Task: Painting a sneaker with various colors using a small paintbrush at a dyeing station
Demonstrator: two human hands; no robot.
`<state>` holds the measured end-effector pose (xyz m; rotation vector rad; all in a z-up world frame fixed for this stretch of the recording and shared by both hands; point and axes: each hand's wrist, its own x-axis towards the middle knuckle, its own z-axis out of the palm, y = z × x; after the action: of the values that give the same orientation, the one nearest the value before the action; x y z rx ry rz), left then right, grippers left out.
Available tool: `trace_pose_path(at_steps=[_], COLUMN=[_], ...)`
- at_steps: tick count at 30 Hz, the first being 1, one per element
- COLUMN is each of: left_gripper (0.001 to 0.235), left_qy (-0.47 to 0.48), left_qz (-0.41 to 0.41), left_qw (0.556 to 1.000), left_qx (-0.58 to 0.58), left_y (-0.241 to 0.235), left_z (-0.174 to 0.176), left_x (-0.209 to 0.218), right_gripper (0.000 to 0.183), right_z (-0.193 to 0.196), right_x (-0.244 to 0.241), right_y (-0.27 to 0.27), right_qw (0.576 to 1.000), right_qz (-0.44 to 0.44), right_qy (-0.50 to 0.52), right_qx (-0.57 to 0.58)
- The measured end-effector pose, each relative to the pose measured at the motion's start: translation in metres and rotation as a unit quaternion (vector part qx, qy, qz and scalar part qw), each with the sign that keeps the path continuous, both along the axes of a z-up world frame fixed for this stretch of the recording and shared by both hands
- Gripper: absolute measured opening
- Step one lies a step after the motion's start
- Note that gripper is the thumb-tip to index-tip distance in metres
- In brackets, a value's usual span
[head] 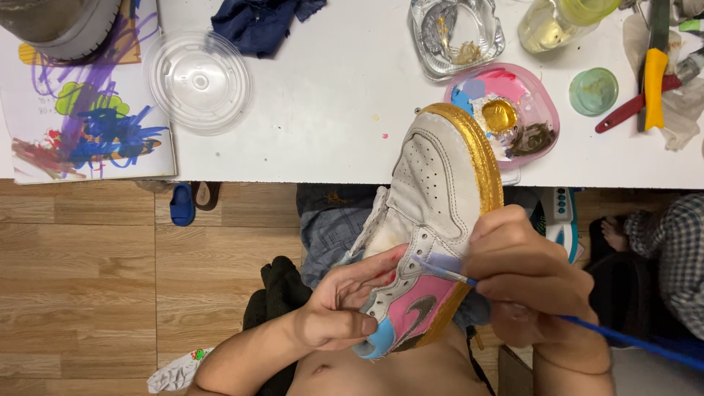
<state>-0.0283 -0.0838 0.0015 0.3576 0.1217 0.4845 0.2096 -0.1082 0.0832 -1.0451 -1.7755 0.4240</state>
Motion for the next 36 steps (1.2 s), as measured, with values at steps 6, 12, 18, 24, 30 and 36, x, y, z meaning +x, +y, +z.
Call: trace_pose_path(at_steps=[6, 12, 18, 24, 30, 36], left_gripper=[0.089, 0.087, 0.089, 0.087, 0.086, 0.083], left_qy=[0.076, 0.069, 0.047, 0.044, 0.018, 0.079], left_qz=[-0.012, 0.002, -0.012, -0.009, 0.001, 0.010], left_qw=[0.996, 0.993, 0.997, 0.996, 0.998, 0.993], left_qx=[0.043, 0.091, 0.055, 0.081, 0.065, 0.086], left_y=[0.001, 0.004, 0.005, 0.007, 0.007, 0.004], left_z=[-0.005, -0.005, -0.002, -0.001, -0.002, -0.016], left_x=[-0.005, -0.005, -0.004, -0.005, -0.003, -0.007], right_gripper=[0.039, 0.046, 0.037, 0.038, 0.044, 0.043], right_z=[0.003, 0.000, 0.003, 0.007, -0.001, 0.010], right_x=[-0.001, 0.000, -0.001, 0.005, 0.007, 0.001], right_y=[0.002, -0.002, 0.004, -0.001, 0.003, 0.005], right_qw=[1.000, 0.996, 1.000, 0.998, 0.998, 0.998], right_qz=[-0.010, -0.047, 0.011, 0.017, -0.017, -0.004], right_qy=[-0.014, 0.073, 0.005, -0.041, 0.056, 0.061], right_qx=[0.004, 0.003, 0.011, -0.035, 0.038, -0.028])
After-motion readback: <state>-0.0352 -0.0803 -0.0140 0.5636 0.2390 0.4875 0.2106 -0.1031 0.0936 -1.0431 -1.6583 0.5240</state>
